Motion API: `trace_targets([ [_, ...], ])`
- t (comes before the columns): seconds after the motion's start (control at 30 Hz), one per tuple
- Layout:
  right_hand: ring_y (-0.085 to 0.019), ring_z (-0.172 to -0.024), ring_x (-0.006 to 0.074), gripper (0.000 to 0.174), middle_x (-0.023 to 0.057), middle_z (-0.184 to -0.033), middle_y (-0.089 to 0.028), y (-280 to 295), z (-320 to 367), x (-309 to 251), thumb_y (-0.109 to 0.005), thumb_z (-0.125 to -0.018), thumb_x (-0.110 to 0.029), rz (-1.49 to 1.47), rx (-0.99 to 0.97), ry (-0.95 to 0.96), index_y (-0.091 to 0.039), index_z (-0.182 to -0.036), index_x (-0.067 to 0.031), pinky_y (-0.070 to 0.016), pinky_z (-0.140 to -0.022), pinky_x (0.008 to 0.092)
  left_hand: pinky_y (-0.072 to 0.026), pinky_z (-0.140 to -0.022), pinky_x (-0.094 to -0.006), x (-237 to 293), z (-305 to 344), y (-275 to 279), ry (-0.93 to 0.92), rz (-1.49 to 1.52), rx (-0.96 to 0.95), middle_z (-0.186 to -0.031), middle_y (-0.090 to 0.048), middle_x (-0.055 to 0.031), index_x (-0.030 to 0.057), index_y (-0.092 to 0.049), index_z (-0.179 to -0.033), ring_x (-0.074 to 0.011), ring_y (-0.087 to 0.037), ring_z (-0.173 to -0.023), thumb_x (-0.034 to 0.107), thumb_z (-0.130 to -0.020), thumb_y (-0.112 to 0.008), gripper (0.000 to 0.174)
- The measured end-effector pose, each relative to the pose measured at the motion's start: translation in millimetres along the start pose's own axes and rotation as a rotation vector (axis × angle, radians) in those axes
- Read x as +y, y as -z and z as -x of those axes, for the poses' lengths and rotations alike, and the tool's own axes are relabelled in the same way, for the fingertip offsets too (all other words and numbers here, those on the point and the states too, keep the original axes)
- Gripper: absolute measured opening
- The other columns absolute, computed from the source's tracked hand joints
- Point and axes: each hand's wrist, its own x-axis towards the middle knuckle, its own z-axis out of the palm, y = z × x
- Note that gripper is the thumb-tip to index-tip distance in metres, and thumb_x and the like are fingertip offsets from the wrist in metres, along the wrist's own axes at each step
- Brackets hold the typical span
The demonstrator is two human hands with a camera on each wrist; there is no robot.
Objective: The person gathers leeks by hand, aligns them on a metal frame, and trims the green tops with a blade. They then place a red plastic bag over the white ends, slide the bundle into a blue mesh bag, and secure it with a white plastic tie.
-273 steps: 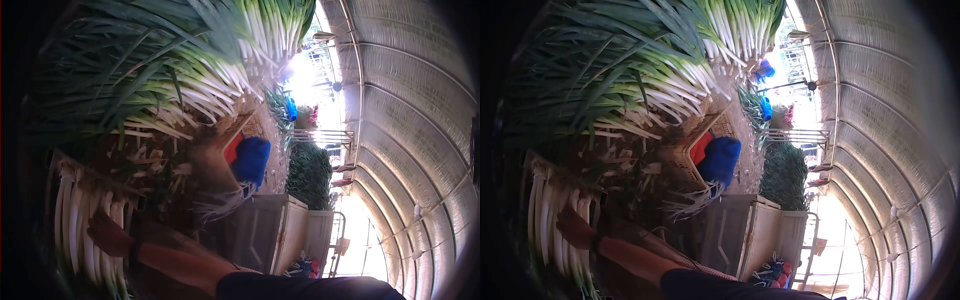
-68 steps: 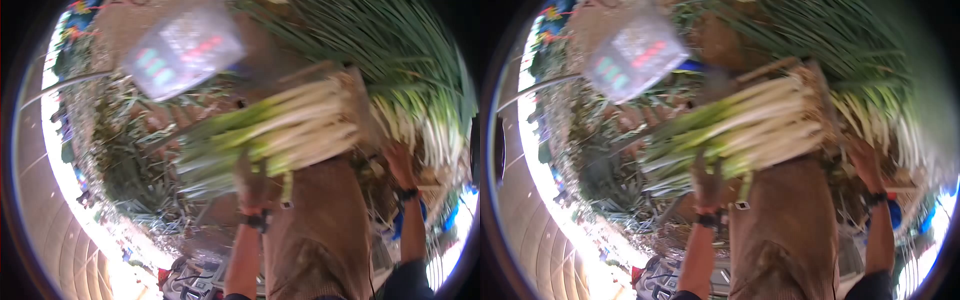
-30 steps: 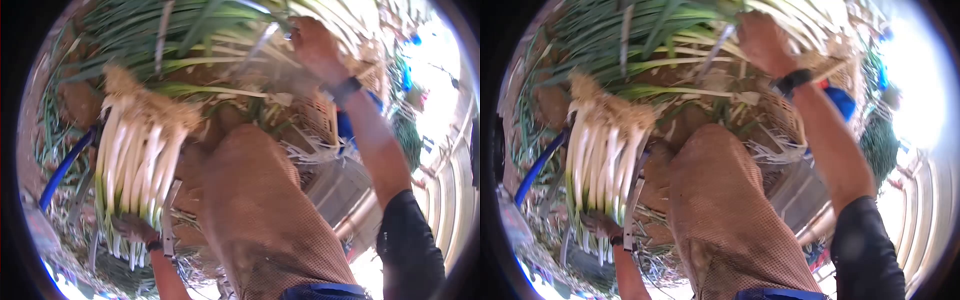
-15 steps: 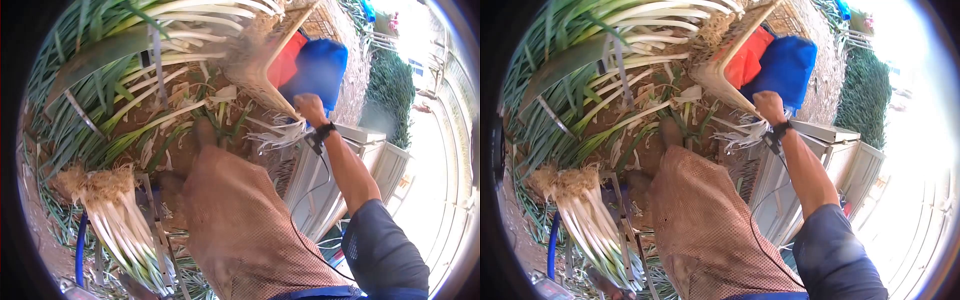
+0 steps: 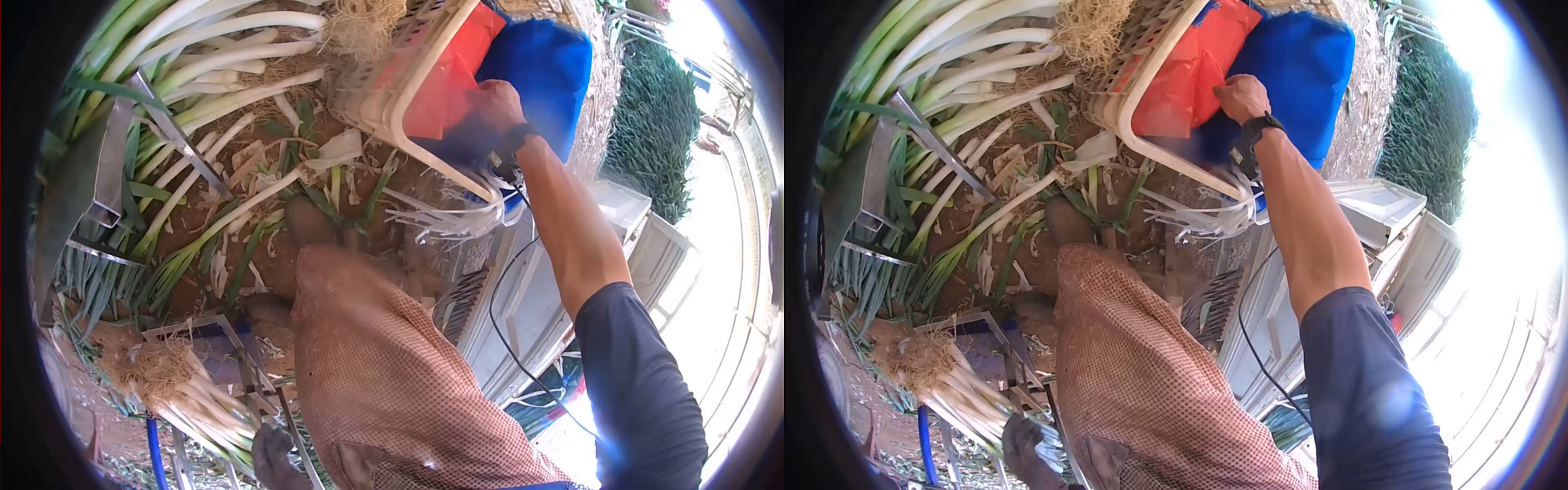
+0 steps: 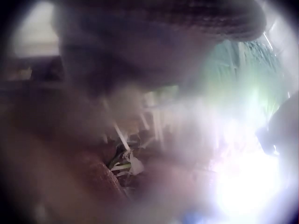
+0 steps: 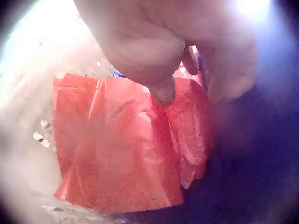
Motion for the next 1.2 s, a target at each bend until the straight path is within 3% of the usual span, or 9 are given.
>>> trace_targets([
  [0.03, -0.069, -0.106, 0.0381, 0.039, 0.026, -0.106, -0.072, 6, -1, -2, -0.065, -0.086, -0.035, -0.049, -0.099, -0.022, -0.074, -0.103, -0.0005, -0.053, -0.091, 0.0457, -0.0522, -0.086, -0.0362, 4, 1, -11, -0.302, -0.043, -0.051, -0.117, -0.063, -0.0106, -0.004, -0.061, -0.129, -0.0217, -0.063, -0.101, 0.057, -0.1, -0.055, 0.068],
  [0.07, -0.07, -0.101, 0.0361, 0.037, 0.0252, -0.1, -0.072, 8, -1, 10, -0.064, -0.086, -0.033, -0.011, -0.034, 0.04, -0.074, -0.1, 0.0, -0.053, -0.088, 0.0453, -0.0527, -0.083, -0.0353, -2, -3, -14, -0.229, 0.03, -0.091, -0.109, -0.065, -0.0106, -0.0023, -0.062, -0.13, -0.0186, -0.064, -0.098, 0.065, -0.093, -0.06, 0.077],
  [0.17, -0.07, -0.088, 0.0268, 0.033, 0.0195, -0.085, -0.071, 38, 22, 8, -0.062, -0.089, -0.03, -0.139, 0.129, 0.02, -0.072, -0.091, 0.0014, -0.0523, -0.077, 0.0415, -0.0524, -0.081, -0.0308, 13, -14, -26, 0.192, 0.341, -0.08, -0.104, -0.065, -0.007, -0.0031, -0.062, -0.128, -0.0147, -0.062, -0.091, 0.018, -0.105, -0.052, 0.033],
  [0.43, -0.063, -0.087, 0.0076, 0.031, 0.0015, -0.099, -0.072, 115, 170, -52, -0.057, -0.106, -0.027, -1.196, -0.302, -0.062, -0.07, -0.108, 0.0008, -0.0509, -0.08, 0.0257, -0.0533, -0.095, -0.0316, 130, -39, -78, -0.135, 0.216, -0.21, -0.119, -0.066, -0.0108, -0.0043, -0.062, -0.128, -0.0173, -0.065, -0.106, 0.019, -0.105, -0.058, 0.033],
  [0.5, -0.063, -0.091, 0.0062, 0.032, 0.0003, -0.104, -0.072, 111, 195, -63, -0.059, -0.106, -0.028, -1.356, -0.51, -0.046, -0.069, -0.117, 0.0004, -0.0513, -0.084, 0.0256, -0.0526, -0.094, -0.0337, 142, -50, -94, -0.039, 0.395, -0.266, -0.121, -0.067, -0.014, -0.003, -0.062, -0.13, -0.0202, -0.067, -0.104, 0.047, -0.105, -0.054, 0.057],
  [0.73, -0.058, -0.092, 0.0044, 0.03, -0.0033, -0.101, -0.07, 49, 254, -125, -0.065, -0.103, -0.024, -1.147, -0.872, 0.1, -0.071, -0.119, 0.0004, -0.0497, -0.084, 0.0252, -0.0518, -0.094, -0.0314, 128, -86, -95, -0.24, 0.6, -0.5, -0.119, -0.068, -0.0082, -0.006, -0.061, -0.128, -0.0157, -0.065, -0.106, 0.051, -0.102, -0.06, 0.063],
  [0.93, -0.058, -0.086, 0.0041, 0.028, -0.0021, -0.095, -0.07, -4, 282, -157, -0.061, -0.104, -0.021, -1.036, -0.882, -0.119, -0.071, -0.114, 0.0032, -0.0496, -0.08, 0.0243, -0.0304, -0.058, -0.0222, 127, -67, -79, 0.101, 0.602, -0.062, -0.071, -0.058, 0.0091, 0.0078, -0.07, -0.081, -0.002, -0.04, -0.063, 0.023, -0.092, -0.079, 0.021],
  [1.1, -0.066, -0.1, 0.0146, 0.041, 0.0095, -0.104, -0.072, -24, 316, -170, -0.068, -0.099, -0.029, -0.613, -0.615, 0.062, -0.066, -0.122, 0.0048, -0.0521, -0.088, 0.0304, -0.0415, -0.063, -0.0241, 75, -68, -55, 0.033, 0.567, 0.073, -0.083, -0.065, 0.004, 0.0009, -0.074, -0.101, -0.0045, -0.052, -0.071, 0.021, -0.093, -0.077, 0.022],
  [1.2, -0.067, -0.106, 0.0194, 0.049, 0.0156, -0.112, -0.071, -6, 358, -187, -0.071, -0.095, -0.033, -0.785, -0.971, 0.18, -0.063, -0.126, 0.0044, -0.0522, -0.092, 0.0328, -0.045, -0.066, -0.0259, 62, -67, -51, 0.05, 0.661, 0.085, -0.087, -0.067, 0.0015, -0.0018, -0.074, -0.108, -0.0066, -0.056, -0.075, 0.022, -0.094, -0.075, 0.027],
])
